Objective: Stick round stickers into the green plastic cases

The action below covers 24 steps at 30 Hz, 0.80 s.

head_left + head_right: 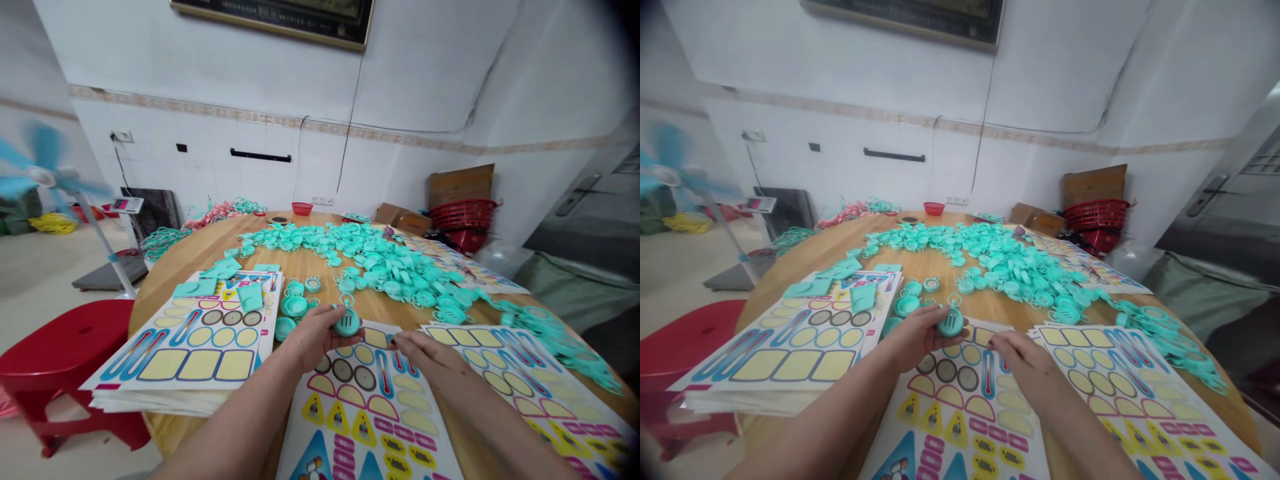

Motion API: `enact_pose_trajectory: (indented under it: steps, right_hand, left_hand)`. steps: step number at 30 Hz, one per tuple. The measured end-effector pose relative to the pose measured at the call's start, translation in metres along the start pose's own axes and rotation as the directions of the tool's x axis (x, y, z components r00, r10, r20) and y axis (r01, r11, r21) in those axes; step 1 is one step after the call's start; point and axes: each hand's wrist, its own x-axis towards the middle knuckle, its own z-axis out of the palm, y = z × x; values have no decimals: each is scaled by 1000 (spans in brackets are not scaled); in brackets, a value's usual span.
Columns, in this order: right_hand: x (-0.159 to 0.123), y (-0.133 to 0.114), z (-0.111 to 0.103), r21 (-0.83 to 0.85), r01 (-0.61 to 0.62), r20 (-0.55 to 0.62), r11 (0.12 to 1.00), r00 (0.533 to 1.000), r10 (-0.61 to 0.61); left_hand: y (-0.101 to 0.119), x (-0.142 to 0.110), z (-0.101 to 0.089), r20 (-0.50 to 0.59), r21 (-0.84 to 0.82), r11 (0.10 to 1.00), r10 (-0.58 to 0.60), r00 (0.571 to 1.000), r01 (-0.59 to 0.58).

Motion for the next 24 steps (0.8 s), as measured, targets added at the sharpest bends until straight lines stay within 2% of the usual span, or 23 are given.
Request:
enact_pose_trajectory:
  steps: [3, 6, 11, 15, 19, 24]
  right_hand:
    - [14, -2, 32, 77, 9, 117, 997, 993, -18]
    - [10, 6, 44, 83, -44, 175, 996, 984, 29]
    - [1, 8, 42, -220, -8, 183, 975, 982, 49]
    - [0, 6, 45, -340, 57, 193, 939, 981, 10]
    - [-2, 8, 49, -370, 76, 218, 926, 976, 7]
    - [-2, 3, 46, -312, 45, 253, 949, 967, 37]
  left_hand:
    - [-2, 0, 1, -9, 22, 1000, 16, 1000, -15]
    - [-8, 2, 2, -27, 82, 996, 23, 999, -21]
    - [-21, 5, 6, -117, 186, 980, -48, 992, 70]
    - [-30, 9, 9, -166, 228, 967, -80, 983, 117]
    - [-34, 12, 9, -209, 222, 967, -77, 975, 124]
    - [-36, 13, 8, -247, 225, 968, -51, 968, 108]
